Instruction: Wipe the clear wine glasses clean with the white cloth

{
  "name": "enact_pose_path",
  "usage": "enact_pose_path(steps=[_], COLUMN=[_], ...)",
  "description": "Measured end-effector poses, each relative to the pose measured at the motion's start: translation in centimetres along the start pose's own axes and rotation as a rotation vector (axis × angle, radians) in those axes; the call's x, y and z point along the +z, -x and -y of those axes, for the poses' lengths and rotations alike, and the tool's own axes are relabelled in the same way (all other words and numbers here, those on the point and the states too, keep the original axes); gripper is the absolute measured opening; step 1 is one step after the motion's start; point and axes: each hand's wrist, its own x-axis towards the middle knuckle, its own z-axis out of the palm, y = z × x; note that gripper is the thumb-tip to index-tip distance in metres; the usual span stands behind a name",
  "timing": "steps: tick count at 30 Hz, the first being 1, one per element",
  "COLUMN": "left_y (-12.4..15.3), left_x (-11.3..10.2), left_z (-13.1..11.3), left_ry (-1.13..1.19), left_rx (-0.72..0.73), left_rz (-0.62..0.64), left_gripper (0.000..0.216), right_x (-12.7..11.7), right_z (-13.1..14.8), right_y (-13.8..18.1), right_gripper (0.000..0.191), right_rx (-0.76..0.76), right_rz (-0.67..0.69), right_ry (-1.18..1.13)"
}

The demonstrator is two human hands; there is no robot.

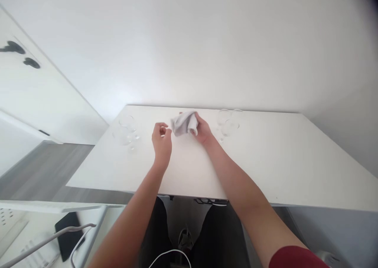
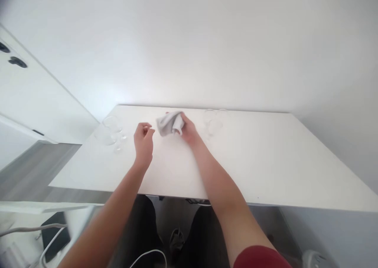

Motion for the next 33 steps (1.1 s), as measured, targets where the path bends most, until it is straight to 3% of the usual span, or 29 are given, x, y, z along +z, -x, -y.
enact_pose_path(steps=[4,8,10,12,16,22,26,30,33], left_y=[4.0,3.7,2.8,2.0,1.4,0.6,1.6,2.0,-0.7], left_x=[-5.8,-10.3,-11.5,-12.0,-11.9,-11.8,-11.1,-7.5,-3.1], left_z=[0.9,2.7,3.0,3.0,3.2,4.2,2.8,0.9,1.4], left_ry=[-0.185,-0.290,-0.190,-0.025,0.143,0.227,0.201,0.171,0.183], left_rx=[0.061,0.016,-0.051,-0.119,-0.135,-0.122,-0.057,0.072,0.131], left_rz=[-0.218,-0.506,-0.499,-0.383,-0.190,-0.157,-0.107,0.062,0.243], left_gripper=[0.010,0.034,0.052,0.061,0.052,0.043,0.041,0.047,0.050], right_x=[0.5,0.6,0.6,0.6,0.6,0.3,-0.1,-0.6,-0.8], right_z=[-0.2,-0.6,-0.7,-0.7,-0.8,-0.9,-0.8,-0.9,-0.9], right_y=[0.0,0.0,0.1,0.1,0.2,-0.1,-0.5,-1.1,-1.4], right_gripper=[0.031,0.029,0.025,0.022,0.018,0.020,0.019,0.022,0.030], right_rx=[0.002,0.041,0.046,0.037,0.052,0.047,-0.003,-0.156,-0.289], right_rz=[0.050,0.029,-0.003,-0.016,-0.014,-0.022,-0.073,-0.112,-0.180], right_ry=[-0.065,-0.013,0.009,0.020,0.044,0.053,0.030,0.059,0.087])
